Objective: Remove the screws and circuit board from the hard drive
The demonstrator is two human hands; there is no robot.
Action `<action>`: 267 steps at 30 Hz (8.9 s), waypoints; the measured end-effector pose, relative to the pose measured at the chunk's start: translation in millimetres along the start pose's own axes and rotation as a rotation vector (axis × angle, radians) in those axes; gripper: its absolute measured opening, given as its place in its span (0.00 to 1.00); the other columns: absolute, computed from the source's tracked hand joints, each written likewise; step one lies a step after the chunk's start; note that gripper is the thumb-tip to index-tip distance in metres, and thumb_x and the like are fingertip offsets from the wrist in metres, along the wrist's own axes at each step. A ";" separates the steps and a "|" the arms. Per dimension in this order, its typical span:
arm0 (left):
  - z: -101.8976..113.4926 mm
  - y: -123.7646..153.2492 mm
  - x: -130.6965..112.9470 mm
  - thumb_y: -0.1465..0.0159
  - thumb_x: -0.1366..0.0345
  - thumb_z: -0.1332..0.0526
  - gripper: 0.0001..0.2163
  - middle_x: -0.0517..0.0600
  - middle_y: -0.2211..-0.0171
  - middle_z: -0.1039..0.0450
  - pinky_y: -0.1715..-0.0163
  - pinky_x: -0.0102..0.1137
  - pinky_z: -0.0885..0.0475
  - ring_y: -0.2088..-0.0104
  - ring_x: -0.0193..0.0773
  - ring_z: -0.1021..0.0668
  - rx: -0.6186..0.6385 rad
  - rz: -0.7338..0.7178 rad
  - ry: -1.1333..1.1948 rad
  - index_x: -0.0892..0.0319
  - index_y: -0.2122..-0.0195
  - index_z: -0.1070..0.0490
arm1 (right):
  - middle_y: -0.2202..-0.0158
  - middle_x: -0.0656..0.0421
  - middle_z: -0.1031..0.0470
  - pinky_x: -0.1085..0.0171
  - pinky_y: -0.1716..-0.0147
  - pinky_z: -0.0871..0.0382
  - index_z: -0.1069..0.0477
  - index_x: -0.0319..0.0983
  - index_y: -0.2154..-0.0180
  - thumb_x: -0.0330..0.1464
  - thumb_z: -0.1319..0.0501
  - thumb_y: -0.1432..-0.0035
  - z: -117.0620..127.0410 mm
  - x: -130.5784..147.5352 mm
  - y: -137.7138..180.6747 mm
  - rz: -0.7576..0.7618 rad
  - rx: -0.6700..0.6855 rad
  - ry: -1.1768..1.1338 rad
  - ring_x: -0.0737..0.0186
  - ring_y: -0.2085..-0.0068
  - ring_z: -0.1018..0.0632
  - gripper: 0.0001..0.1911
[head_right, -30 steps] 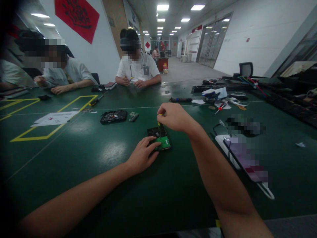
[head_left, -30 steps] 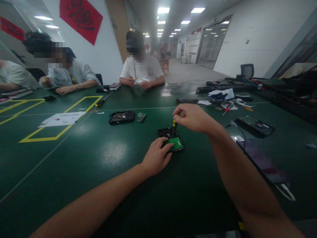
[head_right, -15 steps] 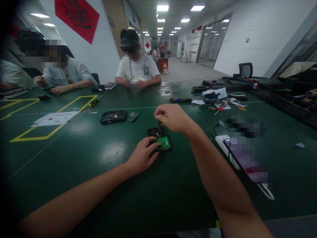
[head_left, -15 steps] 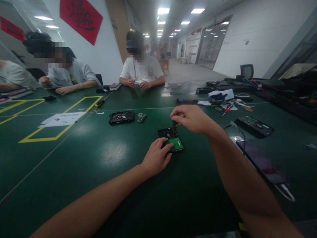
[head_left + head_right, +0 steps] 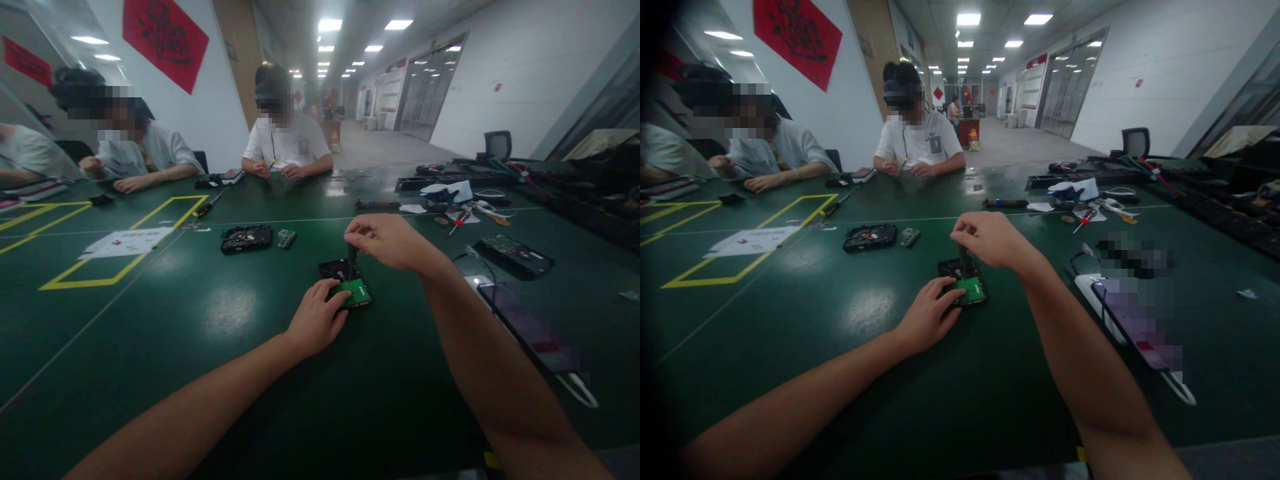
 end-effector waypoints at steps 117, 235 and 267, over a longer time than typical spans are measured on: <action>8.5 -6.9 1.3 0.33 0.60 0.35 0.20 0.59 0.38 0.34 0.37 0.55 0.32 0.37 0.56 0.30 -0.021 -0.108 0.010 0.54 0.40 0.28 | 0.66 0.59 0.21 0.63 0.63 0.37 0.22 0.39 0.58 0.33 0.39 0.34 -3.0 -0.1 2.5 -0.002 0.009 -0.071 0.62 0.67 0.24 0.08; 12.0 -10.6 -2.7 0.33 0.57 0.33 0.22 0.60 0.38 0.33 0.36 0.53 0.33 0.37 0.55 0.30 0.008 -0.049 -0.012 0.54 0.39 0.29 | 0.71 0.60 0.23 0.64 0.69 0.37 0.22 0.39 0.57 0.33 0.39 0.37 -6.3 -3.4 6.6 -0.030 0.208 -0.226 0.63 0.71 0.26 0.09; 5.1 -9.6 1.2 0.33 0.60 0.34 0.20 0.59 0.39 0.32 0.37 0.52 0.31 0.38 0.54 0.29 0.030 -0.007 -0.011 0.54 0.40 0.28 | 0.65 0.59 0.19 0.61 0.61 0.35 0.23 0.40 0.55 0.28 0.39 0.36 -3.4 2.4 0.9 0.069 0.074 -0.082 0.59 0.65 0.21 0.09</action>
Point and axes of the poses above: each hand's wrist, its own y-axis away from the middle knuckle, its own z-axis out of the back of the hand, x = y × z, the point moved 7 cm from there along -y, towards the middle knuckle
